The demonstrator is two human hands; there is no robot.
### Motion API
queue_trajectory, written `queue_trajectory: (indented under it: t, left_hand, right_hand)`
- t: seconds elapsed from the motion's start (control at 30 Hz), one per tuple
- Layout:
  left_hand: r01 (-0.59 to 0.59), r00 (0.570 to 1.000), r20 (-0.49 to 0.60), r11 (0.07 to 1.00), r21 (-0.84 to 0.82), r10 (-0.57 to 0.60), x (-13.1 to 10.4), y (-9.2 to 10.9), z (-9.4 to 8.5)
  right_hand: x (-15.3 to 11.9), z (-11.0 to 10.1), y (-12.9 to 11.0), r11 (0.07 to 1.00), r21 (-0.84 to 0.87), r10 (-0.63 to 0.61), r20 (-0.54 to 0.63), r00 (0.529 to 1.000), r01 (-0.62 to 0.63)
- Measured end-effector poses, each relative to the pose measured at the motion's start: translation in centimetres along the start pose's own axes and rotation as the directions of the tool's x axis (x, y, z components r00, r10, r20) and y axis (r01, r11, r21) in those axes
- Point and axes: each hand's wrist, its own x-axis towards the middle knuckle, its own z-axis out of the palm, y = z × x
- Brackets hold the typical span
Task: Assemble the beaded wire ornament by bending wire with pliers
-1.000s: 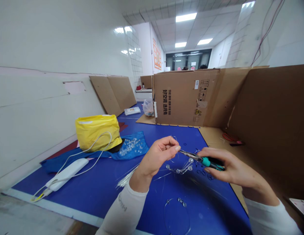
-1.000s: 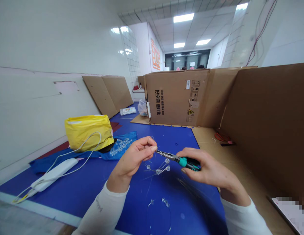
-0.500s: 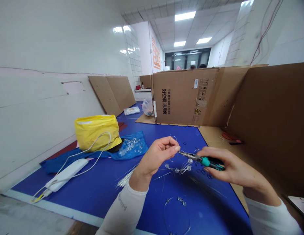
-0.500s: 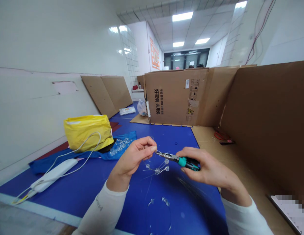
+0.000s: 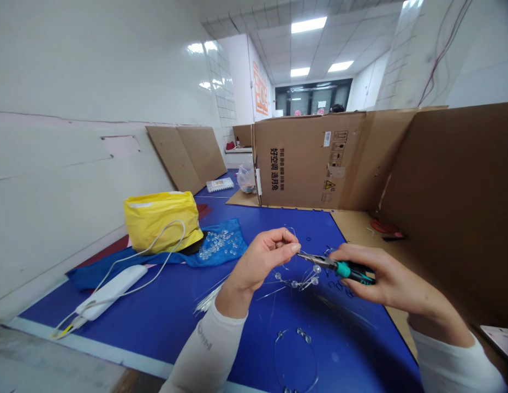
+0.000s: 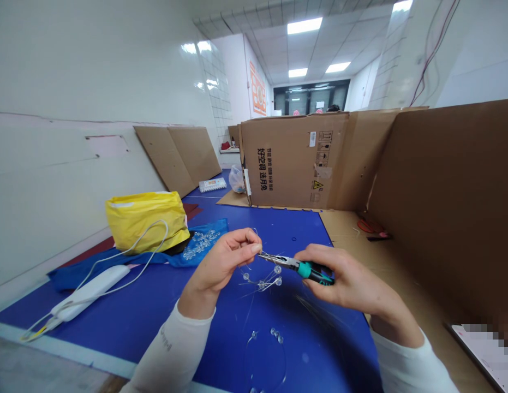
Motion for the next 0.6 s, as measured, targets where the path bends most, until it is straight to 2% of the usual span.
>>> queue_trajectory:
  t: [0.27, 0.4, 0.6]
  left_hand:
    - [-0.006, 1.0, -0.014, 0.999, 0.039, 0.007, 0.0, 0.2, -0.1]
    - [-0.023, 1.0, -0.014, 0.994, 0.109, 0.025, -0.1, 0.3, 0.0]
    - [-0.053, 0.998, -0.016, 0.949, 0.31, 0.061, -0.1, 0.4, 0.1]
  right_hand:
    - [-0.2, -0.4, -1.0, 0.996, -0.084, 0.0, 0.026, 1.0, 0.002]
    - [-0.7, -0.6, -1.4, 0.972, -0.234, -0.019, -0.004, 1.0, 0.018]
    - [-1.5, -0.6, -2.9, 0.892, -0.451, -0.08, -0.083, 0.993, 0.034]
